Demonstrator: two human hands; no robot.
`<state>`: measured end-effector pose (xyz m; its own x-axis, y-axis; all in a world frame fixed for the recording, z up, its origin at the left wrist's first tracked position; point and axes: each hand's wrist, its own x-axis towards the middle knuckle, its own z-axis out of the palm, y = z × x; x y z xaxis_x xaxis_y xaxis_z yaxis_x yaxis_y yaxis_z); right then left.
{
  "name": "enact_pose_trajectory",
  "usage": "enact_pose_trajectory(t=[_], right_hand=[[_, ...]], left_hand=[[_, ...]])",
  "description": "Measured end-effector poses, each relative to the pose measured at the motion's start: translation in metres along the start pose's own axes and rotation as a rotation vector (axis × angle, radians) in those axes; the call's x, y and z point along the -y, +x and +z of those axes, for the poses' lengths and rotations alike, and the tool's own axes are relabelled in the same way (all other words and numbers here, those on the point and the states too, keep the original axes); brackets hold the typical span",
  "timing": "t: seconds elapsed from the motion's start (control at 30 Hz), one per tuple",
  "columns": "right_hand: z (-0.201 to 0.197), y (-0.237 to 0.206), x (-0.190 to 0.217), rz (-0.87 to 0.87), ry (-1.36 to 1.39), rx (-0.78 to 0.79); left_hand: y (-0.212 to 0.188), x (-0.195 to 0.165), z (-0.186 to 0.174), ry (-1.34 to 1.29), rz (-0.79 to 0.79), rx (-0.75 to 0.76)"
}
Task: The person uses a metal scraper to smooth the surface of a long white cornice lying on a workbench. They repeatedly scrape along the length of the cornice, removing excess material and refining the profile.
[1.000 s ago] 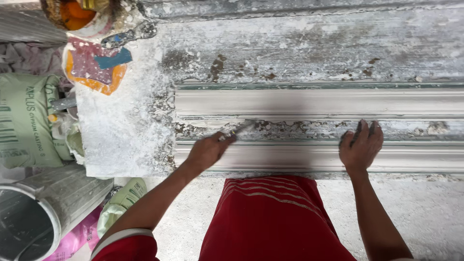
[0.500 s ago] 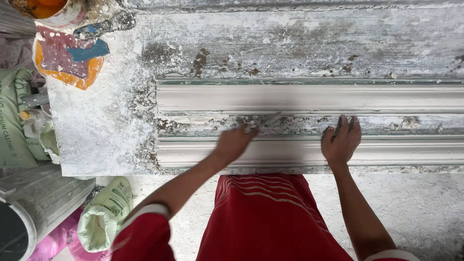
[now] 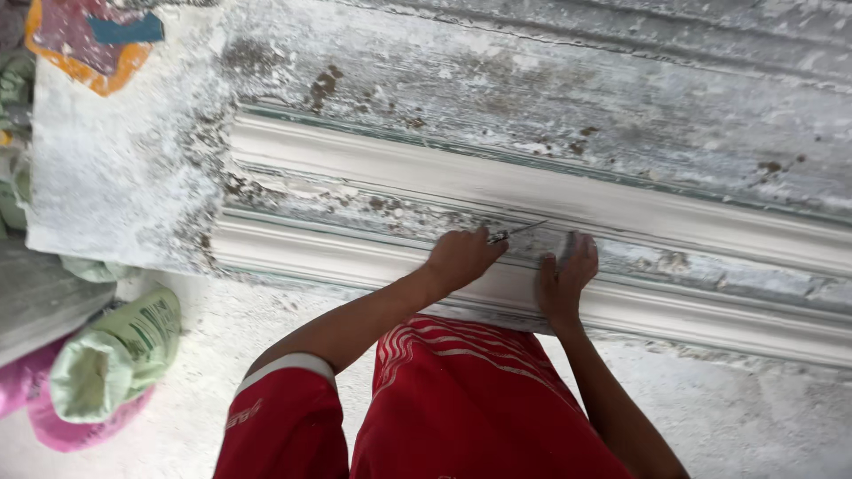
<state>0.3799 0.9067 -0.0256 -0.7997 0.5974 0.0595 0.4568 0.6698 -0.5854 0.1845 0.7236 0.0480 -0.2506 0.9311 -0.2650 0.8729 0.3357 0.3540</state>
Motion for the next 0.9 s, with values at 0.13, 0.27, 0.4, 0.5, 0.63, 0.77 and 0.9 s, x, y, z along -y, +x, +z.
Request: enact_pose_trajectory(t=[0.13, 0.27, 0.4, 0.5, 0.63, 0.77, 0.9], right_hand=[[-0.041, 0.022, -0.042, -0.163, -0.002, -0.021], [-0.075, 0.072, -0.058, -0.353, -0.096, 0.026], [-0.070, 0.125, -0.035, -0.427, -0.179, 0.190], [-0.053, 0.148, -0.013, -0.444, -0.212, 0.273], [-0.042, 0.149, -0.005, -0.453, -0.192, 0.286], [-0.043, 0.147, -0.016, -0.490, -0.162, 0.281], [-0.036, 0.147, -0.021, -0.517, -0.196, 0.261]], left_hand=[[-0.029, -0.009, 0.001, -0.115, -0.112, -0.203], [-0.085, -0.010, 0.011, -0.428, -0.633, -0.510], [-0.074, -0.037, 0.044, -0.426, -0.987, -0.930], [-0.023, -0.054, 0.062, -0.767, -1.221, -0.969], [0.022, -0.045, 0.067, -0.580, -1.130, -1.043], [0.009, -0.003, 0.050, -0.696, -1.175, -1.113], [-0.011, 0.025, 0.027, -0.353, -0.962, -1.373]])
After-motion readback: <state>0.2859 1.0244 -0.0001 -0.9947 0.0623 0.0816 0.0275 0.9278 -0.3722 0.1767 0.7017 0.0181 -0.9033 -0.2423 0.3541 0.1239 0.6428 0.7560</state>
